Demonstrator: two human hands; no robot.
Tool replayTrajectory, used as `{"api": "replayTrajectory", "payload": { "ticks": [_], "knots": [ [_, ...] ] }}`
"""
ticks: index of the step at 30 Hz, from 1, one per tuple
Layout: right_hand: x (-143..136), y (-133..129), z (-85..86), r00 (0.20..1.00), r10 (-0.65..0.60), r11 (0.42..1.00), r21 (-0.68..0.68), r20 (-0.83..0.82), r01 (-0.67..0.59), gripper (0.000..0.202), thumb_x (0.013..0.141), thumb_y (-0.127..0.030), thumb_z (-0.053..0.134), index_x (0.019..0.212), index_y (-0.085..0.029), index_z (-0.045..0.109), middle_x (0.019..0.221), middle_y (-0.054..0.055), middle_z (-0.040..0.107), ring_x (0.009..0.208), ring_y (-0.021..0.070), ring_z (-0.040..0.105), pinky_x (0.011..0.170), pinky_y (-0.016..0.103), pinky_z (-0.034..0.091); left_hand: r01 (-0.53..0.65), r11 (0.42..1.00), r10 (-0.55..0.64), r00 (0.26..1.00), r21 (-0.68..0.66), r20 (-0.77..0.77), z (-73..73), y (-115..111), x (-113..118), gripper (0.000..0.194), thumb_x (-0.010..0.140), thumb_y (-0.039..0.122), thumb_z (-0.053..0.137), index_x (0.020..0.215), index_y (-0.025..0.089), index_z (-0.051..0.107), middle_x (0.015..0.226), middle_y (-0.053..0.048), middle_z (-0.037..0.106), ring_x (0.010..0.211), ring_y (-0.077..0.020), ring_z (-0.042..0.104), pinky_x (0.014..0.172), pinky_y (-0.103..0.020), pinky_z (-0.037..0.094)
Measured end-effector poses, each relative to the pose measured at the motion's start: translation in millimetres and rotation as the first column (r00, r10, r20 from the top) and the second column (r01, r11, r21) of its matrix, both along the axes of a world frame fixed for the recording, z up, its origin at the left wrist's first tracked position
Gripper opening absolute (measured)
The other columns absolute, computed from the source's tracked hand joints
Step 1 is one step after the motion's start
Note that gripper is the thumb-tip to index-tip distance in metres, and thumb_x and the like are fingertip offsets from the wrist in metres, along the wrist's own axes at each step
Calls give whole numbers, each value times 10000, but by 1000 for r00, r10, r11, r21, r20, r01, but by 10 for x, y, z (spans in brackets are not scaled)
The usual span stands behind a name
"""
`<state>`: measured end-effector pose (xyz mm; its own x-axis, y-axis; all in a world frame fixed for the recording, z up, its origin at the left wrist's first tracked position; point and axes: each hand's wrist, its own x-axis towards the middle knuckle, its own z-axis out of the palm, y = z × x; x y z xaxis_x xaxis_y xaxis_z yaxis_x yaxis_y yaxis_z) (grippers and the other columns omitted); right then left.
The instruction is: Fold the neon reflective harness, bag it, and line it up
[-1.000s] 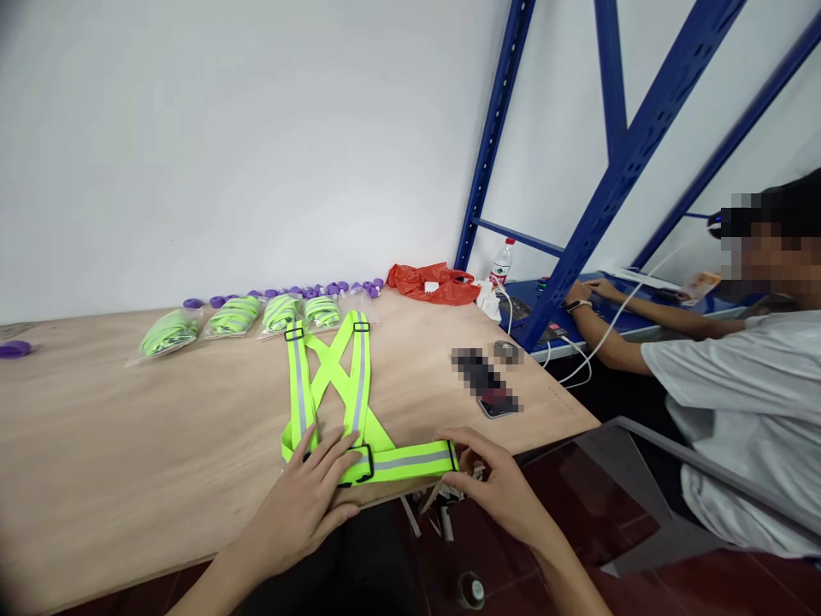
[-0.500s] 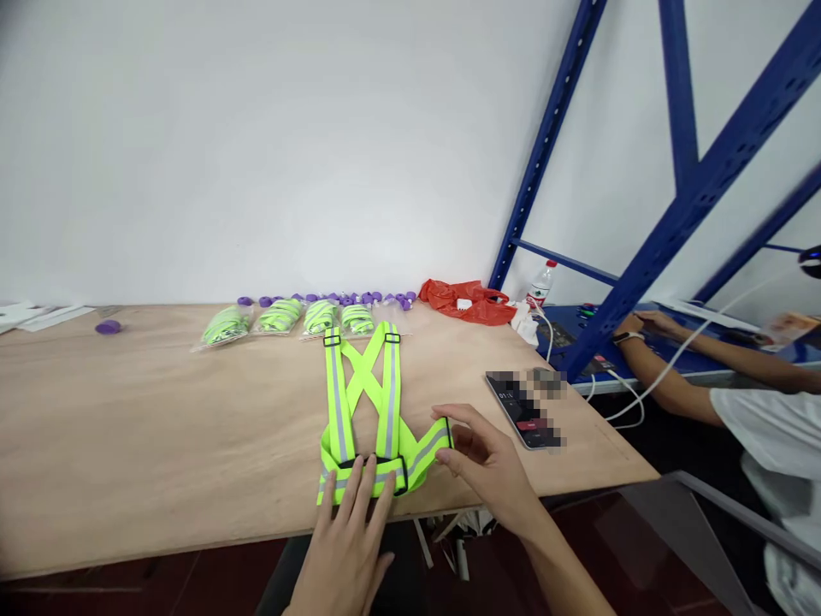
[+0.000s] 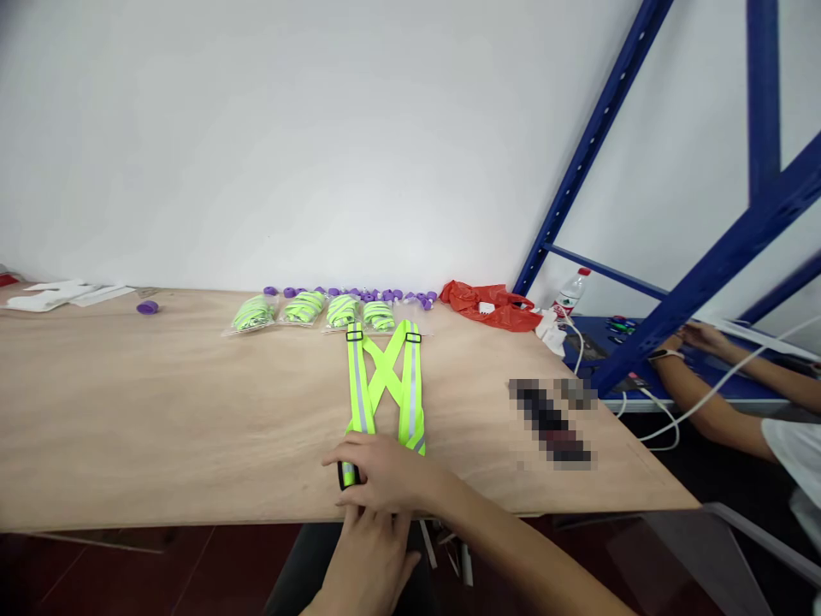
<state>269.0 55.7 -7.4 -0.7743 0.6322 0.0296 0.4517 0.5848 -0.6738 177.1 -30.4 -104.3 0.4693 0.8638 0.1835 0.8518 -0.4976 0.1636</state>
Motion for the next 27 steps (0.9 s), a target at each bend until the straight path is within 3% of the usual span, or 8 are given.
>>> {"api": "replayTrajectory", "payload": {
  "ticks": [6,10,12,14,16,19,24,27],
  "knots": [
    [-53,101,-205,999,32,999,-17,36,-32,476,806,-232,779,1270,-192,676,1138,68,697,1044,217,661,930,318,506,-16,999,19,998,-48,61,-44,-71,65,652,782,459,782,1342,167,623,1197,-212,696,1107,-432,627,913,-673,486],
    [-27,93,-244,1000,23,999,-40,15,-23,504,793,-284,796,1274,-200,670,1165,74,696,1083,232,654,947,335,501,28,999,-25,994,-26,110,-6,-161,54,815,712,637,770,1344,144,621,1281,-237,656,1134,-465,607,949,-737,435],
    [-12,64,-239,1000,9,999,-40,-19,-10,505,801,-319,790,1279,-213,664,1202,74,691,1111,236,645,976,346,488,182,983,-179,962,7,207,124,-179,-48,694,779,629,716,1288,161,653,1218,-191,700,1083,-398,653,943,-617,508],
    [3,36,-227,998,-13,999,-45,-69,10,463,856,-320,733,1298,-218,646,1239,73,684,1125,226,637,1002,353,473,295,954,-295,885,57,360,324,-153,-196,337,902,471,643,1119,222,707,1001,-84,757,914,-272,701,846,-431,572],
    [15,26,-223,992,-37,996,-82,-120,27,392,940,-293,621,1323,-215,623,1264,74,680,1118,206,638,1005,350,472,270,955,-293,812,120,505,533,-87,-344,155,966,261,538,954,234,689,840,-31,724,780,-198,675,745,-333,561],
    [6,44,-255,967,-102,981,-183,-232,59,354,1007,-274,483,1325,-188,614,1303,89,668,1170,195,622,1017,350,470,139,975,-219,758,175,615,705,39,-497,205,966,118,451,937,205,634,860,-51,682,803,-187,649,731,-310,547],
    [-62,65,-351,871,-336,918,-331,-358,219,327,982,-219,453,1241,-175,649,1161,71,724,940,150,691,808,278,546,98,992,-127,800,81,587,545,151,-577,193,977,136,454,1070,223,598,1100,-91,667,1056,-235,648,850,-348,574],
    [-60,30,-371,827,-394,912,-281,-401,299,286,969,-218,471,1166,-182,674,1078,54,728,884,142,695,768,263,553,120,991,-136,846,64,515,397,150,-599,267,978,147,450,1204,230,565,1232,-111,641,1173,-257,623,930,-391,575]
  ]
}}
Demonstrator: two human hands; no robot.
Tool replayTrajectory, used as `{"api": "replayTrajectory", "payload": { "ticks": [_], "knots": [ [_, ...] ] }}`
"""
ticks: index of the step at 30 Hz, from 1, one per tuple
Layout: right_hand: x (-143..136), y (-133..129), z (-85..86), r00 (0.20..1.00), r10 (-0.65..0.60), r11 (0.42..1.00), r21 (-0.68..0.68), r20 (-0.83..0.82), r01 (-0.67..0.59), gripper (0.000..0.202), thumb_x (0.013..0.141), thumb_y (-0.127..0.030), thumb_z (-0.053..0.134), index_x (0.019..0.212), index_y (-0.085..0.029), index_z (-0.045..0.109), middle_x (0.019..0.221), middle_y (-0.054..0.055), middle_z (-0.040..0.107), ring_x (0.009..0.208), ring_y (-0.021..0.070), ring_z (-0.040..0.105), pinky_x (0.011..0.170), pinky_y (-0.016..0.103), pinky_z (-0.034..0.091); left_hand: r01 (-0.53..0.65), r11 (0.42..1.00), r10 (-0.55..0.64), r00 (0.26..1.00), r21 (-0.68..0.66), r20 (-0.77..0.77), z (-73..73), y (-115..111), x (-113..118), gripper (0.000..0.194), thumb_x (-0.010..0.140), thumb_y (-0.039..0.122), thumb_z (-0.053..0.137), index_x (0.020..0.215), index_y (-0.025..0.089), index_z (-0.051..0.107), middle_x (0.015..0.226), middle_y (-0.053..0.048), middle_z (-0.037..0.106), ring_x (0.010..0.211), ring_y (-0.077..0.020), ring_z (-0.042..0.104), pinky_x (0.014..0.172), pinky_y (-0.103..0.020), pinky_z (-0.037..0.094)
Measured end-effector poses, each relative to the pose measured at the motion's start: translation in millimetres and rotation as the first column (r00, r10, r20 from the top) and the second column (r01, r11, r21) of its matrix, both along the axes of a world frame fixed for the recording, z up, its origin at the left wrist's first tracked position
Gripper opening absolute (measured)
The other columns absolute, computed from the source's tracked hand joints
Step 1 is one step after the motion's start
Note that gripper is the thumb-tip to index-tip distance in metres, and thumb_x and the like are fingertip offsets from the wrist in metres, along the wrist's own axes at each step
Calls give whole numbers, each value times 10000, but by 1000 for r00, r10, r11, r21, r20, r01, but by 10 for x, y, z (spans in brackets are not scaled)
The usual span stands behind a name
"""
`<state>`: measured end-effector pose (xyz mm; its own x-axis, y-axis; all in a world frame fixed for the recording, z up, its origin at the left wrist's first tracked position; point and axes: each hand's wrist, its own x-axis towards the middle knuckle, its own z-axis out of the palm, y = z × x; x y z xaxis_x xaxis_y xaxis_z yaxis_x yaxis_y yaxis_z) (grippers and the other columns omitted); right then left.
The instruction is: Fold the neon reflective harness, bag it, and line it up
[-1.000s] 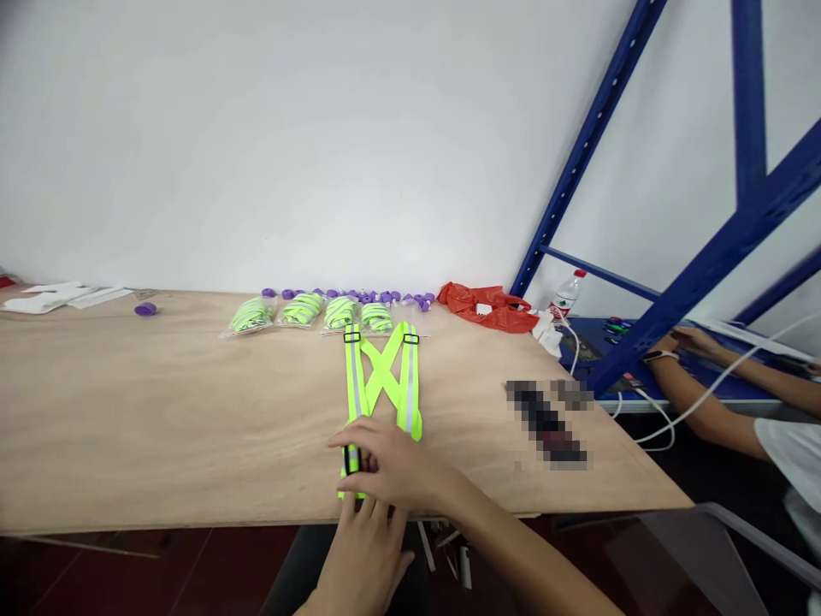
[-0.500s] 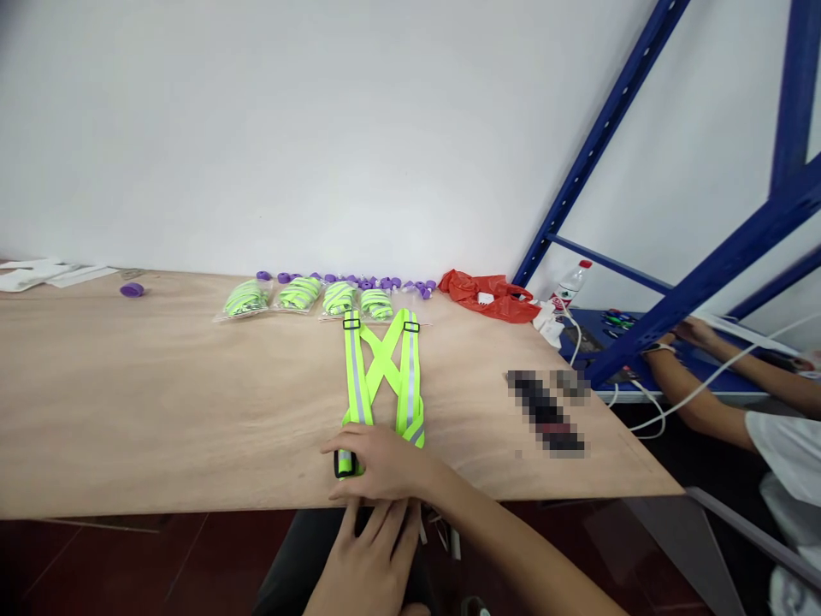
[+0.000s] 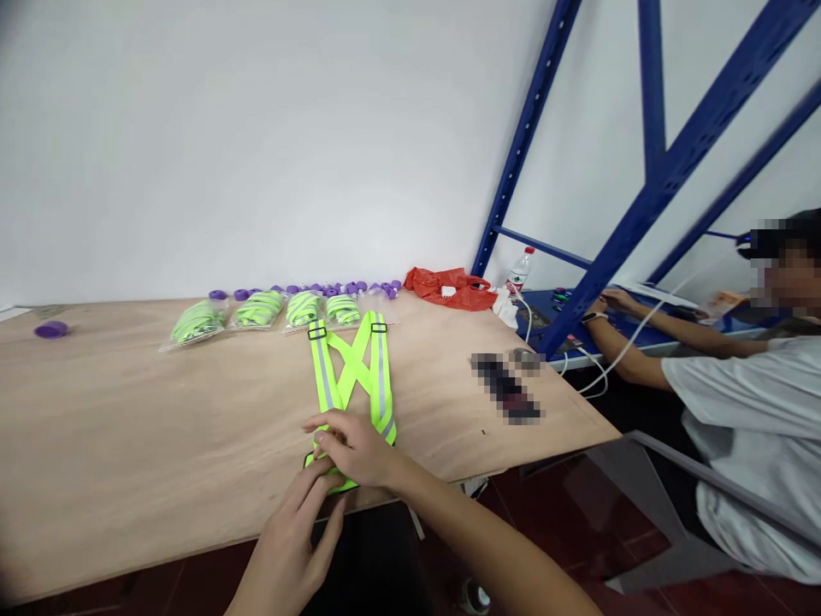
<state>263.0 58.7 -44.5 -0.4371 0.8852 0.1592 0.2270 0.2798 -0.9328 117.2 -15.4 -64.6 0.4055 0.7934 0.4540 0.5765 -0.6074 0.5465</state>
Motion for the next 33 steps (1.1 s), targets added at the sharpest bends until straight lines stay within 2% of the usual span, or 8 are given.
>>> {"api": "replayTrajectory", "payload": {
  "ticks": [3,8,11,14,19,23,28,33],
  "knots": [
    [65,-57,-5,996,-91,968,235,25,83,268,980,-205,447,1105,-190,683,1069,66,724,993,166,677,896,312,542,29,998,-24,995,48,-101,-98,-6,-27,366,961,149,467,1318,214,514,1288,-136,630,1199,-281,625,951,-434,583],
    [251,-254,-4,934,-204,790,613,293,-20,297,993,-204,422,1203,-187,631,1251,114,662,1257,234,541,1097,463,434,69,990,-44,981,126,-190,-184,15,-70,478,930,162,504,1403,200,448,1311,-155,637,1198,-309,638,939,-457,598],
    [381,-431,1,887,-340,697,717,311,15,279,973,-210,468,1199,-169,625,1234,133,664,1219,256,562,1055,456,470,71,987,-41,977,141,-210,-214,25,-82,469,927,163,510,1391,211,460,1316,-146,639,1197,-307,640,949,-462,594],
    [502,-571,-14,857,-432,646,759,281,77,203,951,-172,493,1069,-174,658,1048,110,708,1021,237,631,912,401,534,64,987,-30,974,146,-224,-227,23,-80,493,924,175,516,1409,241,461,1327,-132,634,1203,-313,634,952,-476,589],
    [577,-621,-75,868,-376,702,711,323,40,182,950,-135,484,906,-176,656,854,63,703,847,195,630,809,347,530,46,989,-5,959,139,-284,-220,12,-66,580,922,197,512,1489,255,402,1323,-132,631,1194,-311,633,941,-464,588],
    [558,-562,-117,873,-382,733,675,302,87,198,945,-161,500,822,-189,653,794,47,701,765,178,610,755,330,508,25,980,48,936,200,-350,-224,21,1,499,911,285,560,1406,250,510,1308,-132,645,1165,-334,640,927,-489,571],
    [585,-503,-131,893,-357,751,652,274,101,233,931,-161,503,749,-193,644,732,25,694,703,157,599,785,324,488,47,928,110,914,370,-391,-282,59,191,523,913,314,522,1417,173,500,1427,-121,589,1307,-309,539,1102,-500,400],
    [722,-385,-30,915,-251,843,536,316,46,286,930,-187,543,655,-188,623,675,2,676,647,126,600,663,246,447,20,869,225,873,494,-432,-424,41,273,600,859,250,500,1446,129,480,1454,-128,567,1341,-325,490,1182,-525,232]
  ]
}}
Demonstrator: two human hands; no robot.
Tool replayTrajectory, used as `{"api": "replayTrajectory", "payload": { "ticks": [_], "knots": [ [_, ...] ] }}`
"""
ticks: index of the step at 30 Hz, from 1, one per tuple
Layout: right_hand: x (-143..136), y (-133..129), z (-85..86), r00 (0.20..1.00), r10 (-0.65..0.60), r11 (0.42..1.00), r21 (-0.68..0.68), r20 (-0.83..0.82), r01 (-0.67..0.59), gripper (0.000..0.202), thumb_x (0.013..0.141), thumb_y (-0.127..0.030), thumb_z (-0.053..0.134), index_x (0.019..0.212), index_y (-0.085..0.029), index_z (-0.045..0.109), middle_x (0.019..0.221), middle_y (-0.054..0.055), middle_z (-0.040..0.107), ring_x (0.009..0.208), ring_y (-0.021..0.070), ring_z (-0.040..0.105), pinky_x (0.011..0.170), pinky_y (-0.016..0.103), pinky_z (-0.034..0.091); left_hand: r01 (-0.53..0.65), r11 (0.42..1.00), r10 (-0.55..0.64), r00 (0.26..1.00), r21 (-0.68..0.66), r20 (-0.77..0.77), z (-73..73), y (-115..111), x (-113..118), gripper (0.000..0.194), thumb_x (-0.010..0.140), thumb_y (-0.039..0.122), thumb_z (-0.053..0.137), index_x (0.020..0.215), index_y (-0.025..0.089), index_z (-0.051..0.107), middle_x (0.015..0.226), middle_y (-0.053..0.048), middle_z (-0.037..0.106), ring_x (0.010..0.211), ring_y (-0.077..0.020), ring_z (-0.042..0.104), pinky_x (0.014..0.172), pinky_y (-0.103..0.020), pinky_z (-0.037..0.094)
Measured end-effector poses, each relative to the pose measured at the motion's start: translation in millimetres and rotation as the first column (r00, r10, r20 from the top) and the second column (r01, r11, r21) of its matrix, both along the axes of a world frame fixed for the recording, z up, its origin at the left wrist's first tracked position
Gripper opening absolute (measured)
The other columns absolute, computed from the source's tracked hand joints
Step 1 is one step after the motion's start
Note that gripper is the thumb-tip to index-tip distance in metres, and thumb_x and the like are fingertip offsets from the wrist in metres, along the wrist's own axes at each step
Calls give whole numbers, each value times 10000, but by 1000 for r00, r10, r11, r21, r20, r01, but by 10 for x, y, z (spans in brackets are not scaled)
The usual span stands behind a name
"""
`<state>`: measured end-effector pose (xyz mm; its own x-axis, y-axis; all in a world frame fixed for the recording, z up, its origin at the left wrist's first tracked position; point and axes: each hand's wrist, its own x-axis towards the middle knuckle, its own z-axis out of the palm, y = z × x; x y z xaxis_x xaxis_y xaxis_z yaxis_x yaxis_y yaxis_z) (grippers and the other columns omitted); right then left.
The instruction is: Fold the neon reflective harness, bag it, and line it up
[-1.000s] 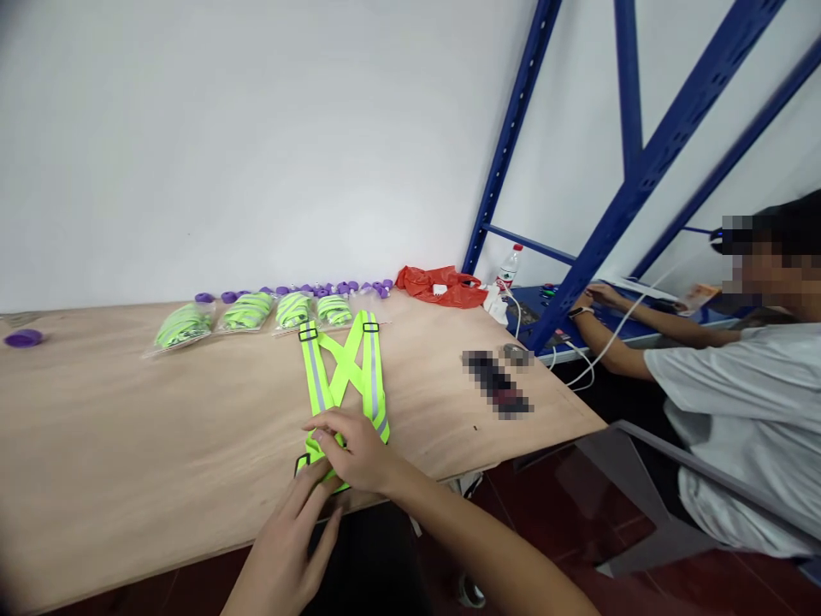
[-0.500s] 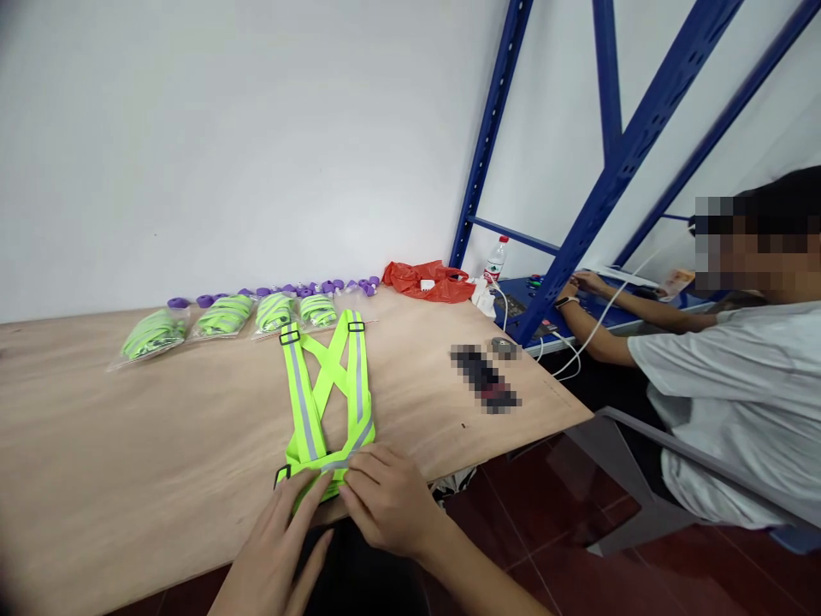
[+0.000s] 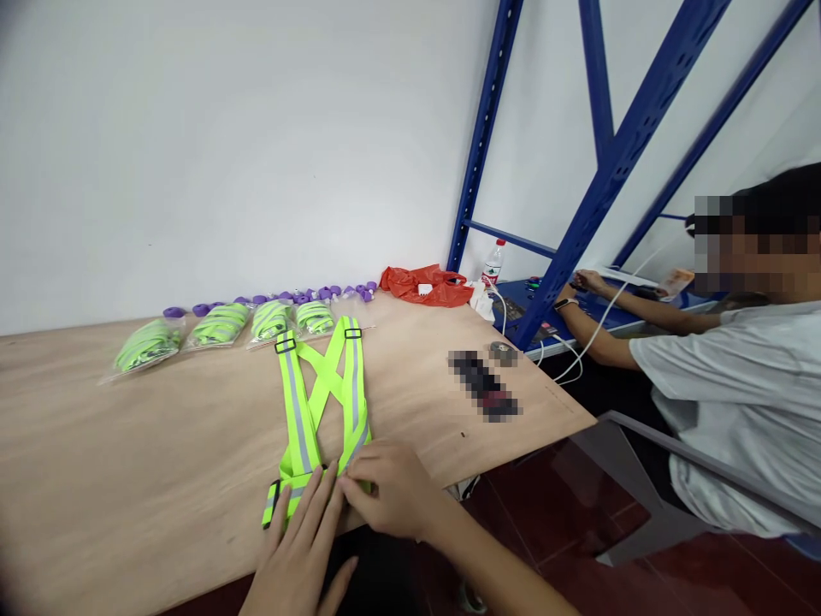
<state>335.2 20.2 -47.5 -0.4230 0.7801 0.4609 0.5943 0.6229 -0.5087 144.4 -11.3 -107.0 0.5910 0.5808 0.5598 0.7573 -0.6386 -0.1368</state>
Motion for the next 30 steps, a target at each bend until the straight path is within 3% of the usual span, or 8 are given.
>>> {"api": "replayTrajectory", "payload": {
  "ticks": [4,8,11,16,20,22,25,30],
  "knots": [
    [137,472,148,991,-66,993,-92,118,77,267,949,-242,575,707,-194,675,732,-8,704,683,118,635,651,222,438,-50,999,50,998,0,-35,-16,-31,10,662,815,185,489,1476,174,460,1461,-115,563,1321,-343,500,1156,-577,232],
    [229,1380,246,947,-183,973,-89,265,213,134,932,-220,616,1025,-212,712,1110,32,733,1016,176,668,882,269,478,-38,999,38,997,-3,-74,12,-33,17,717,833,219,525,1537,235,386,1478,-131,543,1297,-348,531,1081,-587,335],
    [251,2115,281,924,-201,965,-95,327,243,284,943,-137,567,1211,-189,647,1311,92,642,1195,225,597,993,348,467,-51,998,47,995,-43,-86,-23,-13,20,721,874,382,592,1551,292,360,1490,-130,529,1291,-370,545,1032,-591,406],
    [153,2937,298,863,-106,959,-177,493,219,371,962,-335,627,1299,-186,581,1344,108,583,1149,249,612,962,468,528,-38,999,38,999,10,-25,-210,48,40,808,810,679,624,1503,300,451,1385,-128,628,1223,-374,602,1002,-558,457],
    [24,3198,278,779,-14,937,-263,627,229,349,972,-350,613,1276,-178,590,1278,99,614,1066,225,644,898,436,562,-129,973,116,990,191,77,-365,45,125,552,885,548,621,1400,358,564,1281,-74,703,1224,-303,604,1125,-530,346],
    [-14,3248,269,740,13,928,-284,672,242,349,972,-351,614,1274,-177,591,1276,98,615,1065,225,644,897,436,562,-187,960,163,978,207,127,-383,21,171,457,915,514,599,1353,381,599,1267,-57,710,1255,-291,577,1171,-560,262],
    [-25,3269,274,695,18,916,-290,719,276,356,970,-353,617,1276,-174,590,1276,100,614,1068,227,643,898,438,561,-185,971,167,978,151,122,-312,-10,182,467,923,543,567,1359,377,592,1290,-60,697,1274,-304,553,1176,-612,217],
    [31,3235,360,671,-31,911,-256,741,325,346,970,-356,617,1261,-170,601,1274,102,615,1072,229,641,905,434,559,-84,996,84,995,-2,48,-90,-4,93,541,927,552,551,1425,343,526,1380,-70,638,1242,-302,579,1152,-612,274]
  ]
}}
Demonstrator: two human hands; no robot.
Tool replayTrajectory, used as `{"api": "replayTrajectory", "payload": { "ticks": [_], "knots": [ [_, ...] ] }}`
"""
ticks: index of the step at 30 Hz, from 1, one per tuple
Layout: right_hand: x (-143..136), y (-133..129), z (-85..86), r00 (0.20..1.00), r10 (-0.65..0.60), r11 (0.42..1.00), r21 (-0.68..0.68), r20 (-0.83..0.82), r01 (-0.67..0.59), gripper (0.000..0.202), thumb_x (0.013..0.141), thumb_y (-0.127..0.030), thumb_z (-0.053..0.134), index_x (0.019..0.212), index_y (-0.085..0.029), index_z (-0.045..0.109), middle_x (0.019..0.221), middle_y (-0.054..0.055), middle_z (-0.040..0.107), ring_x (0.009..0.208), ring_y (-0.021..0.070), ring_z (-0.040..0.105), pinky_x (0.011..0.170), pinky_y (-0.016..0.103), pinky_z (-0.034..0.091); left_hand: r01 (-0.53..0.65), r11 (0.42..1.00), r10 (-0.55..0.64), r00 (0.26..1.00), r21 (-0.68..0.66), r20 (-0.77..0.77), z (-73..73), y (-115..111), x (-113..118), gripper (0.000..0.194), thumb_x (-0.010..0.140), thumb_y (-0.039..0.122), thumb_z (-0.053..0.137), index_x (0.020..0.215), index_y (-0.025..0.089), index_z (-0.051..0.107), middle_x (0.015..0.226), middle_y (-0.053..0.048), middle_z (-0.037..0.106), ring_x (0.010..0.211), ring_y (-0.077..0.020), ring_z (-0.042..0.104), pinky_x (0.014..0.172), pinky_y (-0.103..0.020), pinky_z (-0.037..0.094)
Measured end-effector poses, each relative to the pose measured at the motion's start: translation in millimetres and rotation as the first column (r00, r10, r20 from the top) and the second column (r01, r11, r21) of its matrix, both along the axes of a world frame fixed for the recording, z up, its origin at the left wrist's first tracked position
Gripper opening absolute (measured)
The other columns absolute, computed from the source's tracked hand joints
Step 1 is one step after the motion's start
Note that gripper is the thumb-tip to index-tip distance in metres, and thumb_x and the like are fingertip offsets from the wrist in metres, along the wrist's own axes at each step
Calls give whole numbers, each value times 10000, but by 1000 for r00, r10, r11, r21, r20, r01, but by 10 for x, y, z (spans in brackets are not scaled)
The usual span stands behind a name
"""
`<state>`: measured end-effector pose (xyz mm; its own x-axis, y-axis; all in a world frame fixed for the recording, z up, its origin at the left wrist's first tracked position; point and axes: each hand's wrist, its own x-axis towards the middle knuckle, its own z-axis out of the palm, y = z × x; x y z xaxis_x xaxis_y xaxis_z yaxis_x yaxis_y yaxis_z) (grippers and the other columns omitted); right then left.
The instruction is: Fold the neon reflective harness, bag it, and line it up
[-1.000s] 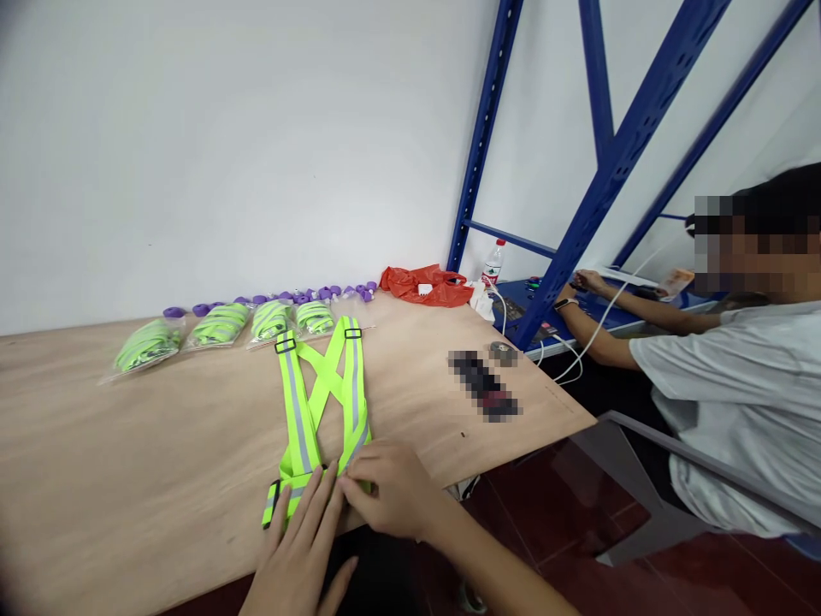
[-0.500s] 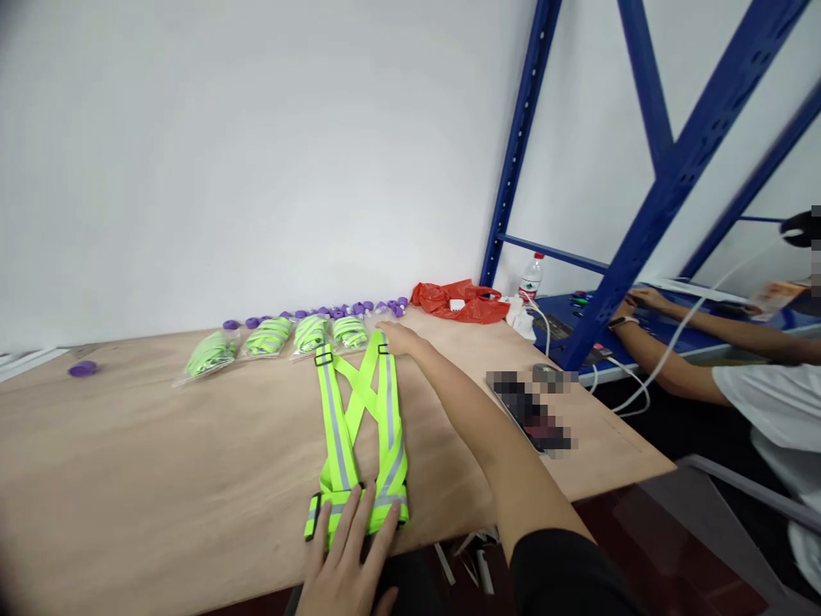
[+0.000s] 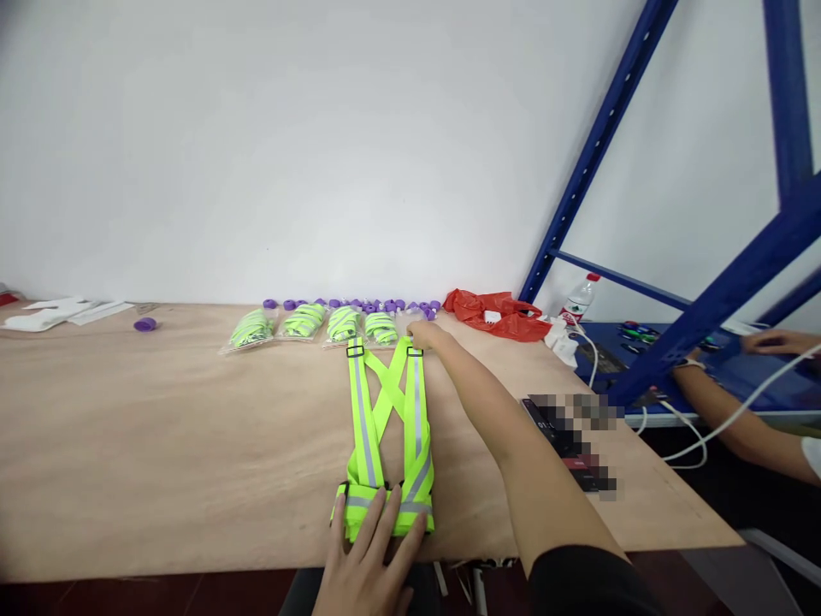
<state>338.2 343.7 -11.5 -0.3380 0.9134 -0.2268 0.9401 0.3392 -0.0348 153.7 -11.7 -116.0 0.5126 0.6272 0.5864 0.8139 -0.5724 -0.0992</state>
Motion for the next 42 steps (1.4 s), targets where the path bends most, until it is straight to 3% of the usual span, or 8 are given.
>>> {"api": "replayTrajectory", "payload": {
  "ticks": [6,14,19,24,27,31,35,42],
  "knots": [
    [38,-101,141,992,-29,995,89,-121,40,351,969,-359,617,1264,-169,598,1269,98,618,1069,230,643,900,437,560,33,991,-27,998,-128,51,144,-21,-35,443,948,539,535,1322,310,597,1400,-57,627,1248,-279,581,1172,-611,245],
    [1,-426,275,940,-44,969,216,-339,123,416,946,-292,638,1327,-145,558,1289,141,629,1109,264,643,942,449,538,11,978,-12,1000,-208,-2,136,-88,-30,478,935,338,564,1409,277,539,1517,-110,503,1365,-325,477,1162,-686,217],
    [-31,-1415,171,891,107,937,344,-442,58,413,957,-256,556,1364,-187,557,1400,126,598,1294,277,557,1084,420,454,68,968,-70,998,-242,0,295,-62,-112,469,939,270,538,1408,293,541,1484,-89,546,1320,-282,537,1129,-600,354],
    [0,-2818,-334,797,392,842,528,-459,-110,319,963,-245,531,1263,-212,635,1277,117,683,1208,247,630,1043,435,519,115,958,-106,993,-262,49,409,-42,-212,531,912,208,531,1423,354,522,1496,-24,538,1311,-265,537,1121,-548,376],
    [22,-3316,-574,781,443,822,548,-440,-158,379,970,-151,474,1328,-197,590,1309,110,674,1250,217,615,1046,384,537,92,963,-85,996,-251,41,406,-48,-253,584,871,164,535,1421,361,528,1479,-54,551,1326,-299,518,1067,-539,426],
    [29,-3488,-693,802,430,834,523,-415,-176,462,968,-177,512,1430,-170,505,1400,126,615,1363,234,523,1094,400,508,110,972,-109,994,-205,18,372,-33,-339,653,839,92,498,1458,300,485,1451,-78,575,1309,-296,541,1023,-510,482],
    [7,-3485,-727,813,402,845,513,-421,-152,488,934,-288,616,1392,-142,532,1368,159,631,1349,271,534,1101,430,499,161,963,-149,986,-218,71,345,20,-499,504,898,169,516,1402,170,513,1406,-119,604,1267,-269,582,986,-428,545],
    [-89,-3627,-771,807,438,780,614,-396,-122,346,954,-230,574,1291,-154,589,1245,137,699,1237,265,620,1069,424,526,280,950,-261,955,-138,142,251,12,-736,355,937,125,498,1234,258,639,1322,-80,662,1226,-254,624,996,-416,563]
  ]
}}
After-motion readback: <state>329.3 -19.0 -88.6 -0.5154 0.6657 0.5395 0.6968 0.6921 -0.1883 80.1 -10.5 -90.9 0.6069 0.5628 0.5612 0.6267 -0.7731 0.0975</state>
